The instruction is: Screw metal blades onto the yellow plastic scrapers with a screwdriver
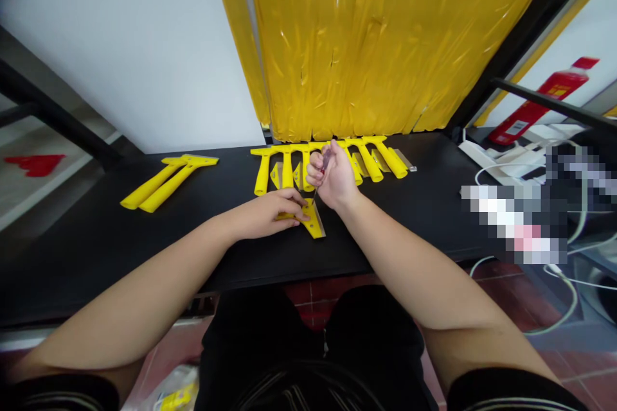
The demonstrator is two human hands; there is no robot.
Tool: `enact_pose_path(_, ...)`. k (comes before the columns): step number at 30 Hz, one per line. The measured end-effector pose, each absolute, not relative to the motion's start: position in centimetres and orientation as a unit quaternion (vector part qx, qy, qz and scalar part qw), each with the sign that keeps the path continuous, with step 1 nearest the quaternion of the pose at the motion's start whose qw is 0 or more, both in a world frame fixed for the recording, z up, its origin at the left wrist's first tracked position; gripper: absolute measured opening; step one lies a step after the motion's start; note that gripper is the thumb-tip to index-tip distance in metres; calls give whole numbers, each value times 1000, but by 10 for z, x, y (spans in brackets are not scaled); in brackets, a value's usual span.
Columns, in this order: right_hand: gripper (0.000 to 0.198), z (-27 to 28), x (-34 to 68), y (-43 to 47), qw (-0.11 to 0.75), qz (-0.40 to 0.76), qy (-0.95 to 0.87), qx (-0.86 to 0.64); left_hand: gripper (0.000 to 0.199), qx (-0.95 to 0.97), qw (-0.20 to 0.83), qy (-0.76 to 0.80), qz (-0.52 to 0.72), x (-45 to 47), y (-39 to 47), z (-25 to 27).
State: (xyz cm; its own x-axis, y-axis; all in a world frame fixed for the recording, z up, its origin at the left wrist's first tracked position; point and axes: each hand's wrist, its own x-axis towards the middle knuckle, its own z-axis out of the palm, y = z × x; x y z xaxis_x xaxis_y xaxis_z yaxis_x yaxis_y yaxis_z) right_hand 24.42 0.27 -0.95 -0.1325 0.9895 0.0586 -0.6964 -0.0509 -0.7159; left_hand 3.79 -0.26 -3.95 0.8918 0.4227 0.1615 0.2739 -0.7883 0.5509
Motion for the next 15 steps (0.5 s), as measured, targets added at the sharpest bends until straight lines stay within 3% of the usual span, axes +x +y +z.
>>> enact_pose_path(15, 36, -32, 231, 0, 594, 703, -338, -198, 24, 931, 267, 206, 136, 37, -8, -39)
